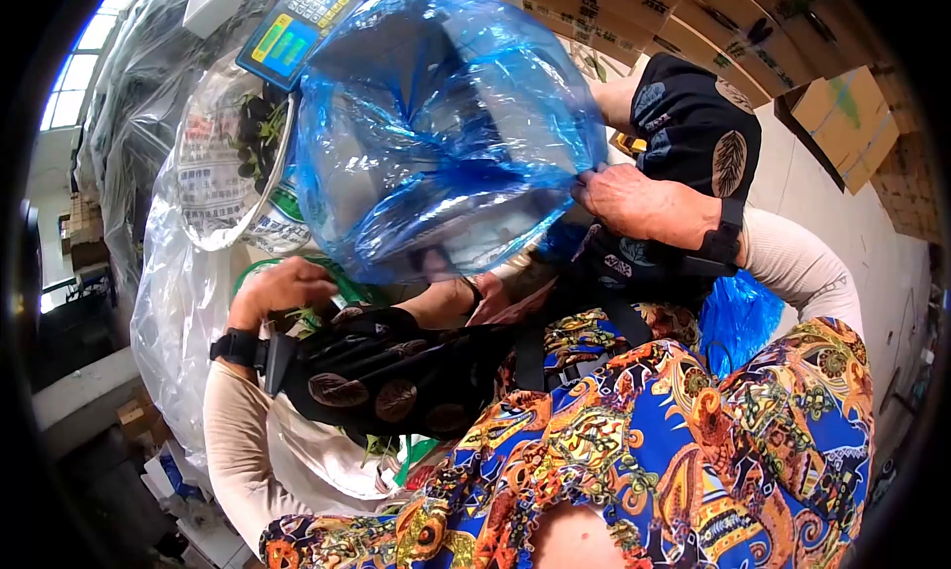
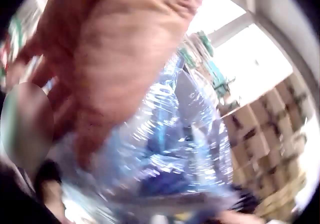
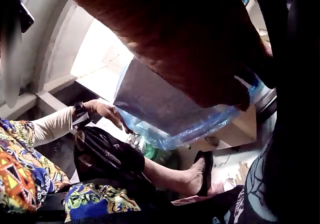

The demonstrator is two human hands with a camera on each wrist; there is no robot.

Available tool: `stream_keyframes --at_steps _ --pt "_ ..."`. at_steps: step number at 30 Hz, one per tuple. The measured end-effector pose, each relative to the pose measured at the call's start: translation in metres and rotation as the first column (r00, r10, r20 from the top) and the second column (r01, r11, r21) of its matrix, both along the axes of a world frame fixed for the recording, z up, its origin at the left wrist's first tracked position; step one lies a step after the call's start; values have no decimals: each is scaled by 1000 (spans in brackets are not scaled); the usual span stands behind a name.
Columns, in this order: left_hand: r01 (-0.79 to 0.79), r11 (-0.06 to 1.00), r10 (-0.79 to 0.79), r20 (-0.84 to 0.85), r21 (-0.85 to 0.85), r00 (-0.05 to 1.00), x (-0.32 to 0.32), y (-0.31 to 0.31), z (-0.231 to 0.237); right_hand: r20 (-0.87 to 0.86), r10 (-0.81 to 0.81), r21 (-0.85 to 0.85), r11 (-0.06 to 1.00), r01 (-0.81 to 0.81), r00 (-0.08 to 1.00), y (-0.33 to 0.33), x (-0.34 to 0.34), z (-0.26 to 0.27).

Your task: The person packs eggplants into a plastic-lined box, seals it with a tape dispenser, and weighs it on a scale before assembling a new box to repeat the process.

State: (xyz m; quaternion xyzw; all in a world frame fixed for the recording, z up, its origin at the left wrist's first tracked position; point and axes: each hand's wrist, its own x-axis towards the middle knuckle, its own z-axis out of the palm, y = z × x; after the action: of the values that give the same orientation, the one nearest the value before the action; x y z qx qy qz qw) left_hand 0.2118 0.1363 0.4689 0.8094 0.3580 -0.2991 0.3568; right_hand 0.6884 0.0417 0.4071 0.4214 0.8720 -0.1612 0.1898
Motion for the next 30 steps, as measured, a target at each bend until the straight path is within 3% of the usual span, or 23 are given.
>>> stream_keyframes --at_steps 1,3,6,9,10,11,13,14,15,16,17,18,19,20,22,23,26,27,28,30 --pt "-207 975 204 -37 -78 978 1 4 4 -27 -15 -12 1000 14 1000 1 -3 1" --pt "-587 785 566 -153 -197 810 4 15 5 -82 -44 -34 999 41 996 4 -7 1" --pt "-824 536 844 108 -181 525 -5 4 -18 -169 -182 -180 972 151 969 11 -4 -15" --pt "-851 454 891 160 -264 426 12 3 -36 -97 -212 -211 959 188 972 15 -2 -15" --pt "-857 436 899 170 -276 403 20 2 -40 -190 -213 -181 967 179 958 15 2 -20" --pt "-806 524 844 299 -276 446 28 -2 -39 -280 -211 -147 974 175 937 13 9 -26" --pt "-548 835 459 603 -43 652 22 -5 -73 -455 -252 -104 968 230 854 12 15 -16" --pt "-276 919 25 657 282 753 15 -2 -86 -422 -310 -152 950 271 852 15 21 -15" --pt "-272 919 19 658 284 753 9 1 -99 -386 -367 -199 929 312 846 21 30 -16" --pt "-423 904 260 710 59 655 12 -1 -100 -350 -422 -245 903 353 836 25 38 -18" --pt "-542 822 491 697 -173 523 15 -7 -99 -410 -404 -121 913 390 818 22 47 -27" --pt "-623 677 695 619 -392 366 18 -13 -95 -228 -507 -166 861 480 831 28 48 -19" --pt "-692 342 923 364 -636 122 28 -18 -80 -257 -711 -314 702 639 655 32 49 -12" --pt "-682 328 933 335 -654 128 32 -20 -79 -242 -867 -452 498 740 436 36 46 -5" --pt "-660 301 950 278 -689 142 34 -24 -81 -224 -956 -629 290 721 189 47 46 -18" --pt "-732 236 971 186 -639 151 32 -26 -88 -196 -979 -708 185 682 63 55 50 -30" --pt "-640 343 938 221 -688 266 43 -27 -90 -45 -958 -888 -92 452 -282 81 51 -54" --pt "-663 330 941 175 -672 291 45 -29 -87 -148 -948 -850 -24 526 -281 86 31 -34" --pt "-662 356 929 173 -660 327 44 -29 -89 -104 -973 -749 -59 660 -205 96 27 -23" --pt "-639 328 939 164 -695 303 45 -34 -85 -119 -991 -768 49 638 -68 122 41 -30"
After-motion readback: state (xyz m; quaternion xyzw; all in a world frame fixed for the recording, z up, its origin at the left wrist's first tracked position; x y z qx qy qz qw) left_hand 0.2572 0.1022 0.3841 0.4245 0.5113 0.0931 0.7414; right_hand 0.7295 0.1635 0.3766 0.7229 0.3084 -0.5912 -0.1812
